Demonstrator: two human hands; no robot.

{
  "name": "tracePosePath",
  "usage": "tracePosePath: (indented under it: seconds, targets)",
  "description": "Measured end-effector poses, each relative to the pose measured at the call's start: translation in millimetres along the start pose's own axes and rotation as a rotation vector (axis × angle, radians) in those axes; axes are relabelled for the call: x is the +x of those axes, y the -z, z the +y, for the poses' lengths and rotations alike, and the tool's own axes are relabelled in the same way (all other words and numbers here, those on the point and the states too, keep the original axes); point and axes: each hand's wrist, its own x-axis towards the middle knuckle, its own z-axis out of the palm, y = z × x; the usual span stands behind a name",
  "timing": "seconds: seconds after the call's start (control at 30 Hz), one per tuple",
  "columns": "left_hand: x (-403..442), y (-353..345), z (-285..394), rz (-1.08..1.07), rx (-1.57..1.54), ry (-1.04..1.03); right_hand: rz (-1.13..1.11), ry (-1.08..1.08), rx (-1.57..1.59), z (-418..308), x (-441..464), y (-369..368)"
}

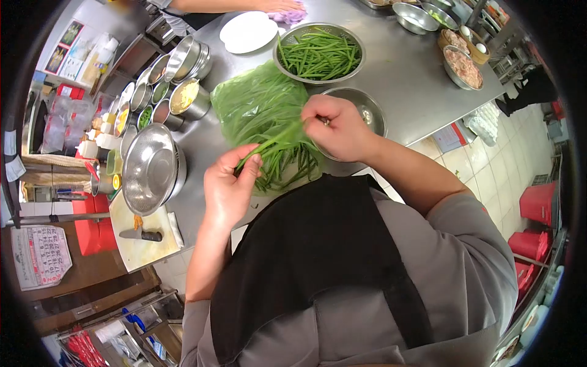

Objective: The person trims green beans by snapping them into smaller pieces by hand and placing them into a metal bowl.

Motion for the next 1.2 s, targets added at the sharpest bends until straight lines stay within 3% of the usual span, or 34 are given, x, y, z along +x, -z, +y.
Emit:
tracePosePath:
  seconds: [0.1,0.23,0.33,0.43,0.53,0.73,0.93,1.03,1.13,1.2]
  targets:
    - [4,0,-1,0.023,0.044,-0.008,0.009,-0.410,0.301,7,2,31]
    - [4,5,-7,0.045,0.024,0.009,-0.266,-0.063,-0.725,11,-1,63]
    - [5,4,-1,0.047,0.068,-0.008,-0.253,0.014,-0.705,8,-1,61]
    - [7,3,-8,0.061,0.140,-0.103,-0.217,0.078,-0.383,-12,5,45]
    - [8,3,-5,0.049,0.213,-0.208,-0.246,0.079,-0.294,-16,6,33]
    - [2,7,9,0.083,0.328,-0.320,-0.386,0.148,-0.413,-26,9,29]
    - [1,8,19,0.081,0.354,-0.348,-0.430,0.138,-0.237,-29,7,27]
    - [4,6,5,0.046,0.173,-0.299,-0.231,0.128,0.098,-26,2,19]
    - [3,-3,5,0.041,0.046,-0.287,-0.135,-0.205,0.434,-29,2,24]
    - [4,-5,2,0.081,-0.120,-0.174,-0.127,-0.199,0.498,-24,8,33]
